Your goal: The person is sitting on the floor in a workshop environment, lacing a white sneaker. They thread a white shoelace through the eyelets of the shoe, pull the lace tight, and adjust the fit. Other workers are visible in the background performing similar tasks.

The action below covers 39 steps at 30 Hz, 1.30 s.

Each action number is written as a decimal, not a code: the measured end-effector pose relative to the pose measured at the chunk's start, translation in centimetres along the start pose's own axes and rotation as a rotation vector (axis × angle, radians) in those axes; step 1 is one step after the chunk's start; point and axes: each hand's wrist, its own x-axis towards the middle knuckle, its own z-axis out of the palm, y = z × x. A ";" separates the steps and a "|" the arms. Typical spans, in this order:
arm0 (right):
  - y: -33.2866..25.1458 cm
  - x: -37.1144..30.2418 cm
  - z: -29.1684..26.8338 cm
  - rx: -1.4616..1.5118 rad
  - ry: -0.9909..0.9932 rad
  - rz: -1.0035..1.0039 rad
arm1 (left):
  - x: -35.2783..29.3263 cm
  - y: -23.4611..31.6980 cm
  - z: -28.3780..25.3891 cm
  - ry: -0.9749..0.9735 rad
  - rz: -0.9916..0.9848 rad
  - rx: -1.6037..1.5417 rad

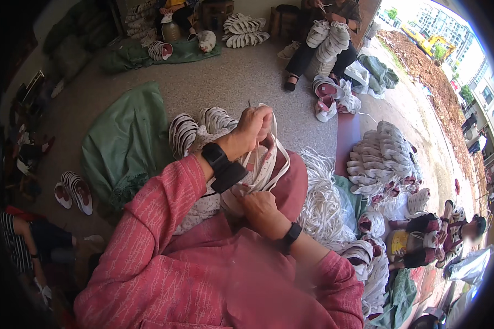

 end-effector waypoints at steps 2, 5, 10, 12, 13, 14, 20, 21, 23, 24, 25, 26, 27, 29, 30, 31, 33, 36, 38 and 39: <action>-0.1 0.3 0.6 -0.019 0.005 0.017 | 1.8 0.1 -0.5 0.153 0.064 -0.056; -0.3 0.5 0.3 0.003 0.056 0.021 | 2.8 -0.1 -0.8 0.187 0.107 0.049; 1.5 -1.0 -0.5 0.078 0.046 -0.107 | 0.0 4.0 -1.4 -0.356 0.068 0.483; 3.0 -1.4 -3.5 0.627 -0.197 0.072 | -1.6 5.4 -3.3 -0.405 0.135 0.520; 3.9 -1.8 -5.4 0.901 -0.321 0.165 | -2.4 5.8 -4.1 -0.433 0.166 0.536; 5.2 -3.0 -6.9 0.906 -0.130 0.105 | -3.0 5.7 -4.7 -0.467 0.122 0.504; 8.0 -4.3 -28.1 0.829 0.608 -0.012 | -7.3 3.1 -8.1 -0.604 0.197 0.661; 7.8 -4.0 -32.4 0.731 0.684 -0.092 | -7.8 2.2 -8.5 -0.525 0.377 0.869; 8.9 -3.2 -40.8 0.692 0.755 -0.284 | -8.6 0.7 -9.7 -0.322 0.751 1.285; 4.1 -5.5 -45.3 0.738 0.829 -0.101 | -7.4 -1.0 -7.9 -0.408 0.780 1.255; 1.9 -6.0 -47.3 0.882 0.821 -0.296 | -7.4 -1.6 -7.3 -0.412 0.794 1.301; 1.1 -5.2 -47.7 0.895 0.813 -0.337 | -7.7 -1.9 -7.0 -0.400 0.808 1.353; 0.1 -4.1 -48.5 0.906 0.796 -0.391 | -8.2 -2.1 -7.2 -0.371 0.825 1.406; -1.9 -2.2 -50.2 0.914 0.763 -0.482 | -8.9 -2.6 -7.1 -0.307 0.798 1.479; -2.7 -1.7 -50.9 0.912 0.752 -0.511 | -9.3 -2.7 -6.5 -0.273 0.816 1.551; -3.6 -1.6 -51.7 0.890 0.751 -0.514 | -9.4 -3.4 -5.0 -0.265 0.852 1.602; -7.6 -1.7 -50.5 0.913 0.826 -0.463 | -9.4 -4.5 -5.3 -0.167 0.882 1.540; -4.8 2.9 -51.9 0.468 0.716 -0.809 | -10.3 -3.8 -4.6 -0.096 0.822 1.682; -5.6 5.3 -53.6 0.144 0.773 -0.747 | -10.8 -3.1 -4.2 -0.003 0.770 1.672; -6.0 4.9 -53.4 -0.132 0.864 -0.614 | -10.9 -3.1 -3.6 -0.021 0.725 1.660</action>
